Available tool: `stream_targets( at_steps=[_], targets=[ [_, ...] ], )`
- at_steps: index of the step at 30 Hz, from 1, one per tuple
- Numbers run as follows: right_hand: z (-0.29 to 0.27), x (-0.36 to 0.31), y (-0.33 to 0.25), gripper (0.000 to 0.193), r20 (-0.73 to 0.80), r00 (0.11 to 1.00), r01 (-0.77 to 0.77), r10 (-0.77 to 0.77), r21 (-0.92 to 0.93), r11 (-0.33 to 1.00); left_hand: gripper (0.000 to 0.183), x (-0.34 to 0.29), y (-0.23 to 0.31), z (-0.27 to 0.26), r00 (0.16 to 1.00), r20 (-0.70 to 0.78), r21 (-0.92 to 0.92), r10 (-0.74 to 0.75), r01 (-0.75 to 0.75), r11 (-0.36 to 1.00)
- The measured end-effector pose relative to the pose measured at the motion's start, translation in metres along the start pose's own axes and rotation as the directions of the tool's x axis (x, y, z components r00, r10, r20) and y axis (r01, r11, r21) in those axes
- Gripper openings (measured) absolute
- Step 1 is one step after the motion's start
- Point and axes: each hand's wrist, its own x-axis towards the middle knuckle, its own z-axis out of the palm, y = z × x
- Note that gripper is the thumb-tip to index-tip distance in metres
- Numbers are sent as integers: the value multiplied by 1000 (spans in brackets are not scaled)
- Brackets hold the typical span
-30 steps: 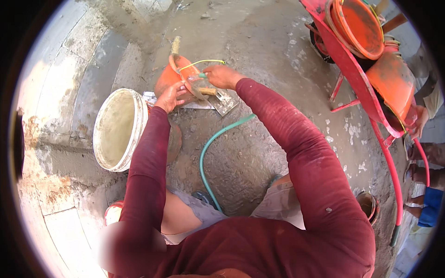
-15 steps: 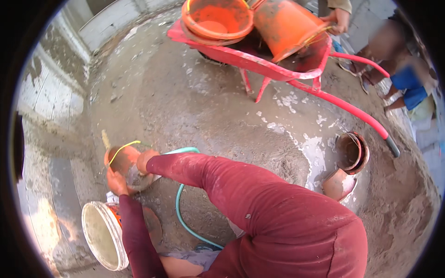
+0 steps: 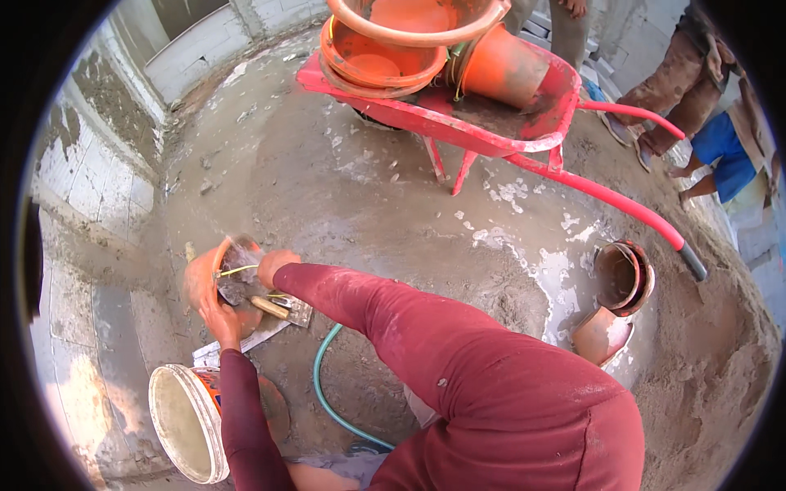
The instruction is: The person cleans various plastic buckets and a metal trowel by rinsing them with water from a hose and scrubbing them by hand at a construction site.
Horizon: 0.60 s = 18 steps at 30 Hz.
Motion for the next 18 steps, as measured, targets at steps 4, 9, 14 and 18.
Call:
stream_targets(
  at_steps=[4, 9, 14, 18],
  targets=[
    [9, -23, -26, 33, 68, 995, 79, -72, -95, 992, 57, -5, -71, 0, 947, -54, -211, -316, 298, 931],
    [58, -37, -30, 34, 315, 817, 574, -483, -363, 734, 43, -83, -105, 58, 654, 228, -194, -721, 756, 625],
    [62, -33, -54, 37, 213, 920, 383, -329, -316, 868, 38, -99, -121, 88, 290, 441, -481, -849, 875, 49],
    [58, -51, -78, 39, 300, 888, 438, -348, -323, 839, 37, -113, -157, 75, 441, 237, -488, -866, 825, 287]
  ],
)
